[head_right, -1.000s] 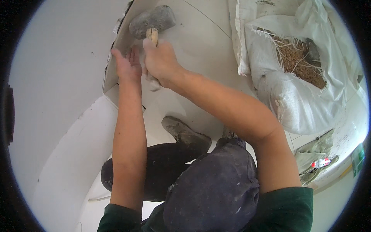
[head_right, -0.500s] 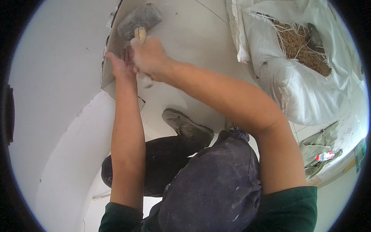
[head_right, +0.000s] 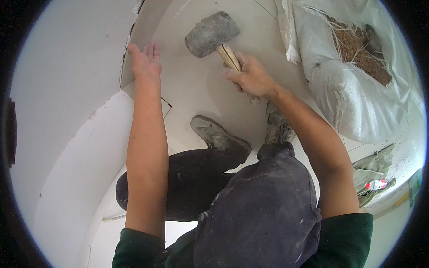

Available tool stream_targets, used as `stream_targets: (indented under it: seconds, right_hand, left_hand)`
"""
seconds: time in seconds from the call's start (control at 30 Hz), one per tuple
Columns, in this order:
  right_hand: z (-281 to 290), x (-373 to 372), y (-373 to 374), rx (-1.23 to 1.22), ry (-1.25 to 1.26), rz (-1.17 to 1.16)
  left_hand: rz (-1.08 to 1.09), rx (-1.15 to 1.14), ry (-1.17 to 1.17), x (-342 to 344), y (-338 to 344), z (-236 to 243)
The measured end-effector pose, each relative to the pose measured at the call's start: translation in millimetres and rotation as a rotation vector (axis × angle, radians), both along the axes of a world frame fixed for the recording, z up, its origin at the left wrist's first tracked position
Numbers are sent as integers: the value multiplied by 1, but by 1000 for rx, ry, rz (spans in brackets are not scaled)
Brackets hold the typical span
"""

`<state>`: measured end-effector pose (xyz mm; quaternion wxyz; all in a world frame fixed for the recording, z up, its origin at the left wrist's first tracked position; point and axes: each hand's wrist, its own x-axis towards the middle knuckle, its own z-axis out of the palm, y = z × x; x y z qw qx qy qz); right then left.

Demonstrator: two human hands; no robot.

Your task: Installing tiles along a wall edge and cutting a tile to size using a circular saw.

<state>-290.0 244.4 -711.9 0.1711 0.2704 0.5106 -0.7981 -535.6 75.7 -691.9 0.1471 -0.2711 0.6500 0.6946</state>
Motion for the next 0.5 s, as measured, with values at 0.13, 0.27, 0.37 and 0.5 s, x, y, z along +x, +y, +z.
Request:
stream_targets:
  seconds: [0.13, 0.27, 0.37, 0.5]
  right_hand:
    - [-9, 10, 15, 847, 134, 279]
    - [60, -47, 41, 1082, 207, 221]
    - [40, -132, 77, 1059, 255, -422]
    - [10, -220, 83, 986, 146, -563]
  left_hand:
    - [-44, -54, -8, 6, 1, -2]
    - [23, -95, 8, -2, -12, 18]
    - [26, -66, -41, 7, 6, 19]
    - [65, -108, -66, 11, 11, 17]
